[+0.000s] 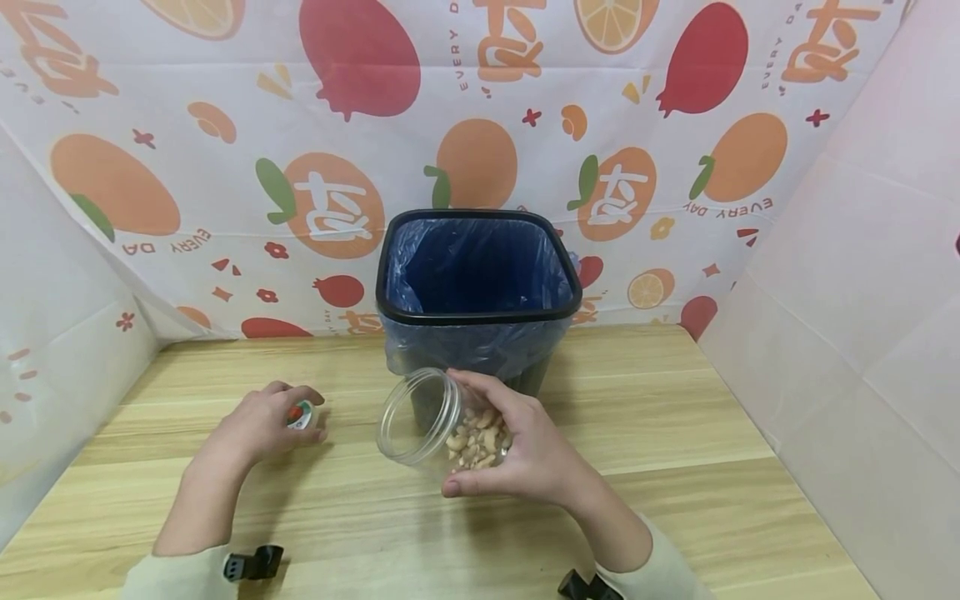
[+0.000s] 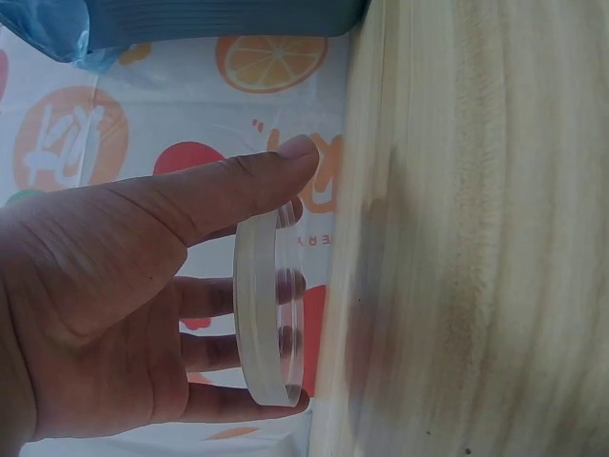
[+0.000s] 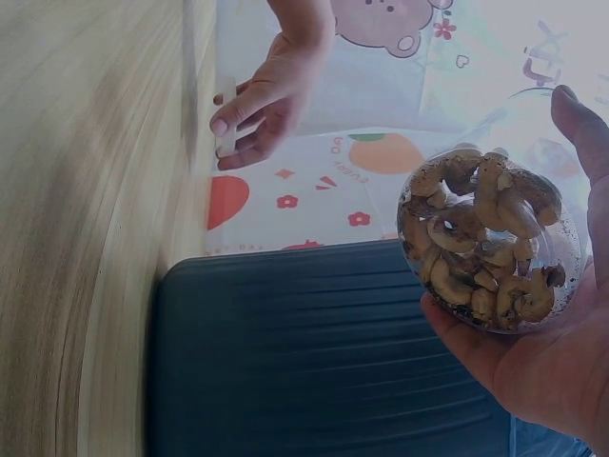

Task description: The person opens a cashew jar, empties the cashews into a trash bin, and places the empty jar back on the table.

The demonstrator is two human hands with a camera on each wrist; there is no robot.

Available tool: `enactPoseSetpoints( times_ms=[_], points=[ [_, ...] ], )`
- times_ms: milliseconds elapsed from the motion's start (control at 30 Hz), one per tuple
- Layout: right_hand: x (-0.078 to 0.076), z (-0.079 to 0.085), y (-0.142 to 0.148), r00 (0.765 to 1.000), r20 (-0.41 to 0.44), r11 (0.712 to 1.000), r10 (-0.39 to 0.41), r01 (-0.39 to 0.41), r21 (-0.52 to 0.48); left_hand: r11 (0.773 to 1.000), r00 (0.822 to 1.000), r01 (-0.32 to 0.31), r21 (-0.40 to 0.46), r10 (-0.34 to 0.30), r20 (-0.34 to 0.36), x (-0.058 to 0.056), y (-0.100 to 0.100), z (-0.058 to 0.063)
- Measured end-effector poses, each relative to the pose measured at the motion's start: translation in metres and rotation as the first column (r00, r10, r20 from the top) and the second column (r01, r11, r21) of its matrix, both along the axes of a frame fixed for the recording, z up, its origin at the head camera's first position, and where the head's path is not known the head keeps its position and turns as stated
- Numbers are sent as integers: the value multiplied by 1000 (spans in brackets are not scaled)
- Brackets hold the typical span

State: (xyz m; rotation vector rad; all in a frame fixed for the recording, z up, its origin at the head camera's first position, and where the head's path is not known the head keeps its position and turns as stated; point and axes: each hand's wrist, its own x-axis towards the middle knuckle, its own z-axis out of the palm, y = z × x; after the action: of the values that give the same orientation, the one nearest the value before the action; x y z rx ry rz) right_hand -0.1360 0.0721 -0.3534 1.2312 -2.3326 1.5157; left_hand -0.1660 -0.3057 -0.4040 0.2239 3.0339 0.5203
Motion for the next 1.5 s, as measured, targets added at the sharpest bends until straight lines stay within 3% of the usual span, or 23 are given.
enactPoseSetpoints(
  times_ms=[433, 933, 1500],
  points=[
    [1, 1, -1, 1000, 4, 1000, 10, -10, -3, 1000, 997, 12, -12, -11, 73, 0, 0, -3],
    [1, 2, -1, 1000, -10, 1000, 11, -11, -1, 999, 996, 33, -19, -31, 85, -1, -2, -8],
    [1, 2, 0, 999, -37, 1000, -1, 1, 5, 999, 992, -5, -49, 11, 125, 2, 3, -8]
  ],
)
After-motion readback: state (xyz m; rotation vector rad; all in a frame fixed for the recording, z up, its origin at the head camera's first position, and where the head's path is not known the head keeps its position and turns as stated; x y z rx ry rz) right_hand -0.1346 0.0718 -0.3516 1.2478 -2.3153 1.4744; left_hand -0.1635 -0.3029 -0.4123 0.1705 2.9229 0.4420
